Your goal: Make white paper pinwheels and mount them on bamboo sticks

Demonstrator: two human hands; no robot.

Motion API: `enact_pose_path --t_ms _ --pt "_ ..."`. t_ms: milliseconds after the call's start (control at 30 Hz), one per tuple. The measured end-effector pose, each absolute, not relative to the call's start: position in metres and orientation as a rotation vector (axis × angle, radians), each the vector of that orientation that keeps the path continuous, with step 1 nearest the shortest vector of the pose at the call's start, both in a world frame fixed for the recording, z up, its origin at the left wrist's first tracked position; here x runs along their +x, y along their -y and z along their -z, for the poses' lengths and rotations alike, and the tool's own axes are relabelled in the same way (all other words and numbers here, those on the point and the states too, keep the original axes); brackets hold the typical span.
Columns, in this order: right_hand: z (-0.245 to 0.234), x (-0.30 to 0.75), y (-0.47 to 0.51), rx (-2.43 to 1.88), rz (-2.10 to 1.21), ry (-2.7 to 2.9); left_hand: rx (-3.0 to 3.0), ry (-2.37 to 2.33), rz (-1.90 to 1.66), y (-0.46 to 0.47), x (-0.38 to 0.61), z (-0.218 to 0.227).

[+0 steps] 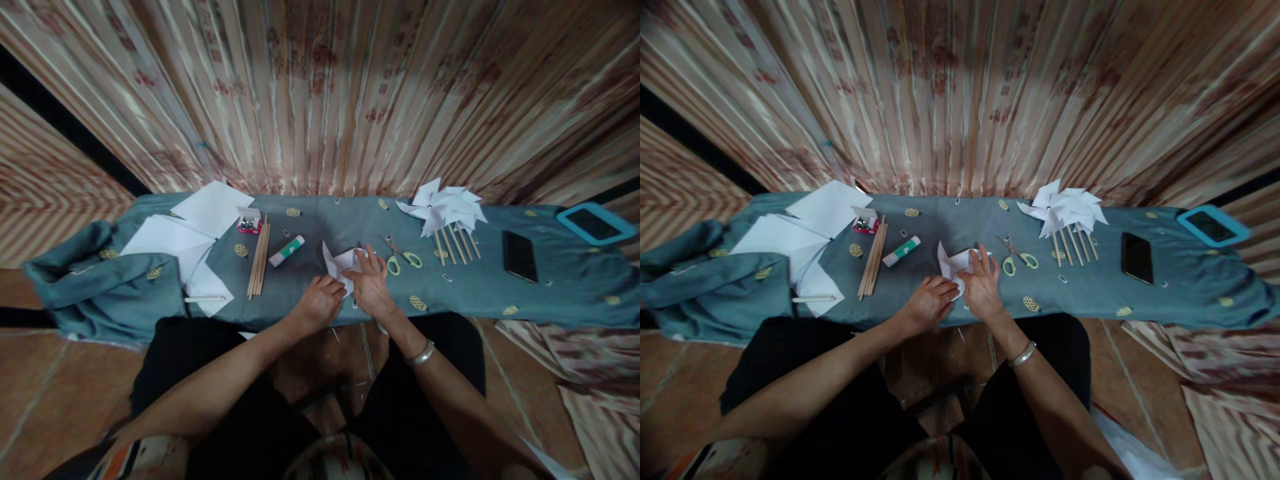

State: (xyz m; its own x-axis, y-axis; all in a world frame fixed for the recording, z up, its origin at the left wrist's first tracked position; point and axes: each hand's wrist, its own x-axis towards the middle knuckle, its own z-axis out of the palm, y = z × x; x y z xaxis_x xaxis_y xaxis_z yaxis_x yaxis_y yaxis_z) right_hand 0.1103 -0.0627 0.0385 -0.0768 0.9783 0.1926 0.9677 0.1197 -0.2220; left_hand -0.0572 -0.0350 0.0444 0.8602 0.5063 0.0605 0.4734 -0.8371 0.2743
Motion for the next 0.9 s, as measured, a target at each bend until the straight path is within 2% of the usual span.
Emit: enact_pose_path --t_ms 300,600,900 --pt "-0.023 0.111 0.078 -1.855 0.017 2.072 2.780 -0.735 -0.215 0.034 -0.058 -0.044" --pt "-0.036 0.119 0.071 -1.854 -0.097 2.218 2.726 -0.704 -0.425 0.032 -0.070 -0.045" --pt "-0.040 0.124 0.064 -1.757 -0.078 2.317 2.786 -0.676 -0.491 0.034 -0.075 -0.045"
